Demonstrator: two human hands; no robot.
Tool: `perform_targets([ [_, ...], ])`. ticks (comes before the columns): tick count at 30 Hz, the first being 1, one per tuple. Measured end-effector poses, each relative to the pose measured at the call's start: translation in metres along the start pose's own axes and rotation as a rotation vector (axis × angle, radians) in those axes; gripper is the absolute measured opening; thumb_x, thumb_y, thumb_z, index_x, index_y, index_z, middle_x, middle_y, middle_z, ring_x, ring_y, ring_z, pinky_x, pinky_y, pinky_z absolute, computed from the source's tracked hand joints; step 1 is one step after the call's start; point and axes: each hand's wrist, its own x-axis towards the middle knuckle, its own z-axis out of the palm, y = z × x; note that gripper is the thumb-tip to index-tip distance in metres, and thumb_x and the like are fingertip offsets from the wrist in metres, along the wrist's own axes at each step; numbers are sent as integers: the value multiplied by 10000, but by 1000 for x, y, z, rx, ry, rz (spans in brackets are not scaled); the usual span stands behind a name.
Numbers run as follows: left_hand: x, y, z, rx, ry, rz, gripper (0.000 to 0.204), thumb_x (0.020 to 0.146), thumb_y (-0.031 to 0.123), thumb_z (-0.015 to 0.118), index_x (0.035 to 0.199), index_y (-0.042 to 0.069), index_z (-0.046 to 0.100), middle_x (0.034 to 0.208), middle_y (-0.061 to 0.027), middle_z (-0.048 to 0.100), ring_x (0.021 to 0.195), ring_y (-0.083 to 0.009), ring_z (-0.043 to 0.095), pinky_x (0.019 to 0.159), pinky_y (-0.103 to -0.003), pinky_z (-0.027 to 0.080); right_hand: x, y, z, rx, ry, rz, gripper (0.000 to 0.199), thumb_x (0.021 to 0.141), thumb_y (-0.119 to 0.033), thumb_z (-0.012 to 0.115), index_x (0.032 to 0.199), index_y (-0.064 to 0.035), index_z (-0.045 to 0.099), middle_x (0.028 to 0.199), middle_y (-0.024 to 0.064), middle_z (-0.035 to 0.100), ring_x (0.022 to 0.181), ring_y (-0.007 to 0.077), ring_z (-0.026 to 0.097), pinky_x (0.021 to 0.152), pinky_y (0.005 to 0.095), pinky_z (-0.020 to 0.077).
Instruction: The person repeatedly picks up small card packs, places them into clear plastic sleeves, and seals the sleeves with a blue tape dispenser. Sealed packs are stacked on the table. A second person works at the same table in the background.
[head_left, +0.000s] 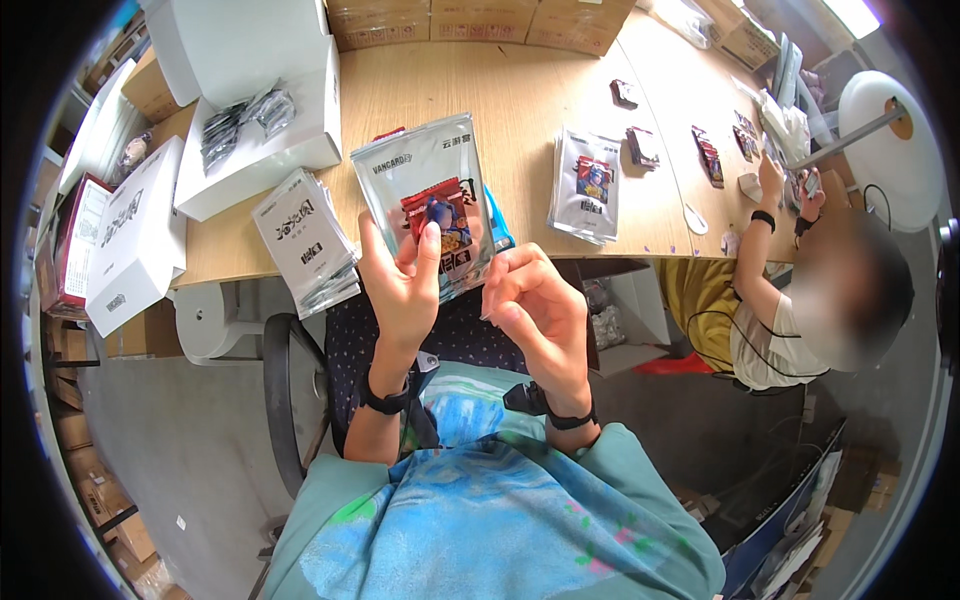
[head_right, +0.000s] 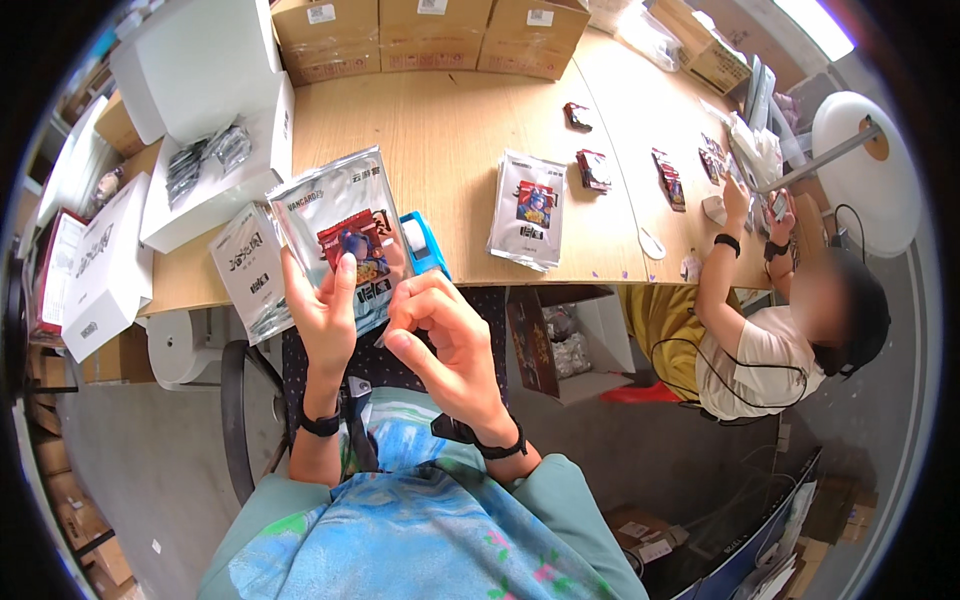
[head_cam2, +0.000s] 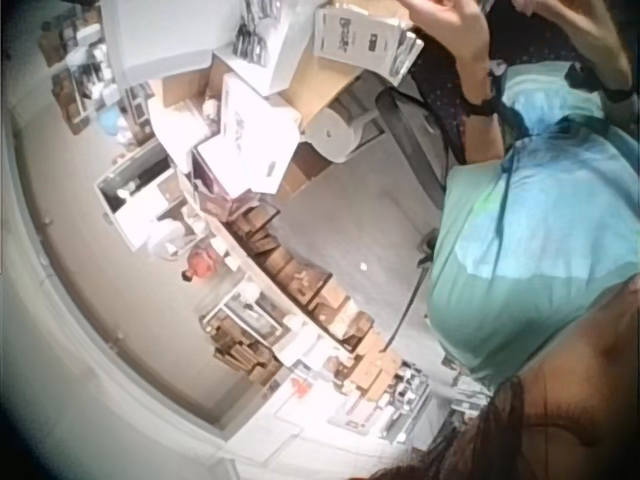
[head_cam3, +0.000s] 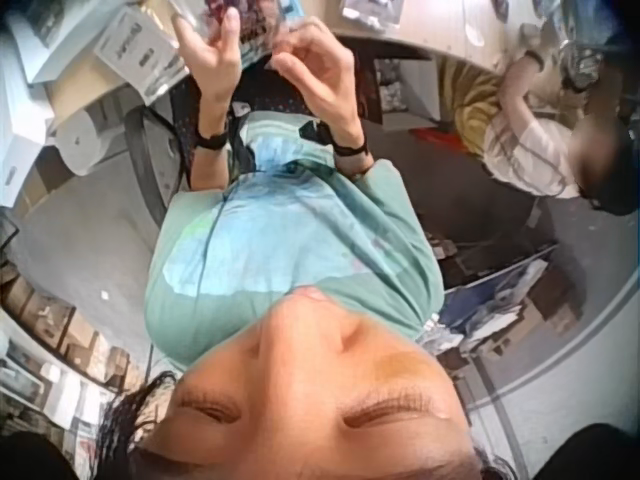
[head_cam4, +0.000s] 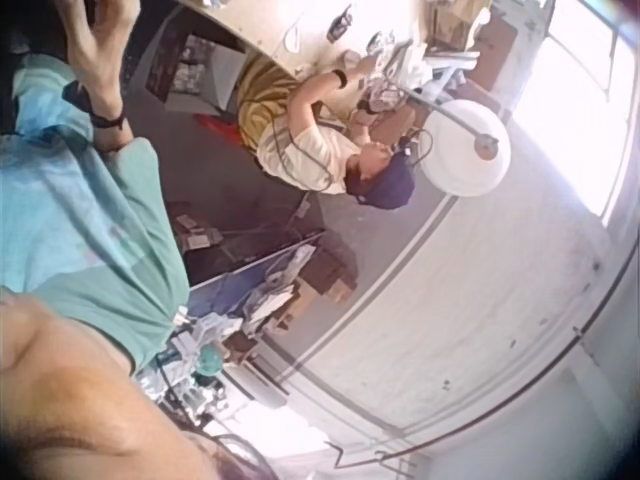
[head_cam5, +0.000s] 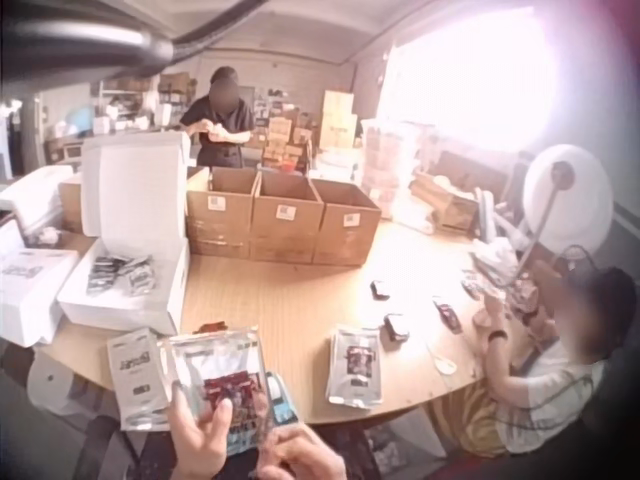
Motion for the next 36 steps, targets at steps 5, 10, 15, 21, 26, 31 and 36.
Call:
perform_targets([
  [5,-2,17,0,91,37,10,649,990,-7,603,1548,9,273,1474,-142,465,1317,-202,531,1071,-335,491,-4,0,-5,163,-8,-51,98,934,43,646,1020,57,603,1099,107,509,976,158,556,840,274,498],
  [10,-3,30,-3,202,-57,105,608,968,-48,603,1526,12,370,1494,-159,473,1343,-237,512,1089,-342,472,-1,-3,-10,-317,95,-251,150,858,48,726,995,18,674,1068,111,540,884,169,589,778,276,507],
  [15,-9,41,-11,167,-180,-6,488,962,-72,592,1431,1,478,1432,-153,530,1247,-214,591,1031,-314,510,7,-3,-15,-794,140,-506,403,729,46,826,1118,-27,748,1056,134,580,878,217,639,738,325,536],
  [21,5,32,-23,327,-53,65,405,954,-15,633,1345,-28,530,1338,-131,571,1318,-203,500,1135,-349,368,2,-3,-16,-795,197,-449,361,746,44,819,1093,-30,752,1067,128,581,898,225,642,757,323,553],
  [26,-6,41,-21,318,-187,-24,169,972,6,653,1140,24,663,1082,-94,674,921,-150,657,770,-267,544,7,4,-14,-725,202,-373,223,793,69,773,995,-25,763,1078,113,597,885,192,649,696,289,549],
  [31,-15,62,0,276,-293,-109,133,968,18,683,1101,21,693,1020,-104,652,910,-167,681,711,-280,567,11,8,-14,-737,189,-339,185,828,72,746,987,-21,762,1043,102,600,858,169,647,686,271,545],
  [36,-12,57,4,337,-267,-34,97,952,29,711,1040,12,675,1003,-112,641,891,-171,682,703,-300,569,10,7,-12,-737,181,-280,189,827,70,756,985,-33,760,1022,93,592,858,180,657,743,298,572],
])
